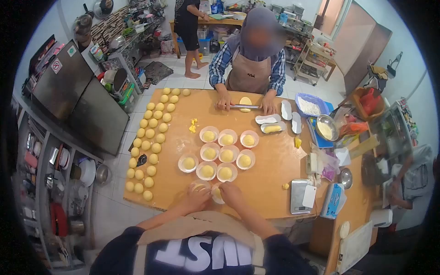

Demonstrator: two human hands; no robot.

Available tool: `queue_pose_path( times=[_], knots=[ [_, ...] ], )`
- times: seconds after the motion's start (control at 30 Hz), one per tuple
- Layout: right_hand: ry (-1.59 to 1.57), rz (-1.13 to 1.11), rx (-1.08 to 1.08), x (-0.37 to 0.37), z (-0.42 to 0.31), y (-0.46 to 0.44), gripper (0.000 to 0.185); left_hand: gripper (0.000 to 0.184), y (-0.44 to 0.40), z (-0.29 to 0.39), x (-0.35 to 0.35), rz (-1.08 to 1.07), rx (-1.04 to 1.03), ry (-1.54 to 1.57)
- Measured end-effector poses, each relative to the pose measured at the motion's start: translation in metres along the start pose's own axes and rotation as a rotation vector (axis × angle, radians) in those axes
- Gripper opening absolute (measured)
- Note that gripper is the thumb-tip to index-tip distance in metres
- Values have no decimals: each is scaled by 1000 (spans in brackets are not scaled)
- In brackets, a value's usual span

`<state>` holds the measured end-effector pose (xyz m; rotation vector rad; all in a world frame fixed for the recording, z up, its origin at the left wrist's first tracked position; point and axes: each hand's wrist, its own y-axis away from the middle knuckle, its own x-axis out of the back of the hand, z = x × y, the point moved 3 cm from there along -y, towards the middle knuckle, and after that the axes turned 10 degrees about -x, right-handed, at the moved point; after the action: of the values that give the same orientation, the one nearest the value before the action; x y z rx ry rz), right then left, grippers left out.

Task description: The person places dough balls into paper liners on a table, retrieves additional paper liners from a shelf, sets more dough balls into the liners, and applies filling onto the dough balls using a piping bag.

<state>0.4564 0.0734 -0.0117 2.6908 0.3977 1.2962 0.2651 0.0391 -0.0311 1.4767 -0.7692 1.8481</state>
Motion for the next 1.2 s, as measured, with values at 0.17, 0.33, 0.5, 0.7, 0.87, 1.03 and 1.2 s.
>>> queue_pose_path(
  times=[0.17, 0.33, 0.5, 0.7, 0.87, 1.03, 1.2],
  knots=[
    [5, -29, -19, -49, 30, -23, 15, 51, 3, -4, -2, 56, 11, 77],
    [136, -189, -159, -18, 6, -24, 17, 46, 17, -10, 1, 145, 29, 68],
    [15, -2, -150, -3, -5, -14, 17, 41, 43, -20, 3, 279, 114, 117],
    [150, -131, -150, -35, 15, -15, 14, 35, 69, -32, 16, 312, 137, 100],
    [188, -57, -204, -29, 13, -12, 16, 33, 94, -43, 25, 316, 236, 167],
    [148, -46, -314, -7, -15, -3, 23, 37, 135, -62, 29, 261, 339, 143],
    [16, 2, -421, -17, -7, 2, 23, 47, 176, -91, 35, 192, 542, 36]
  ],
)
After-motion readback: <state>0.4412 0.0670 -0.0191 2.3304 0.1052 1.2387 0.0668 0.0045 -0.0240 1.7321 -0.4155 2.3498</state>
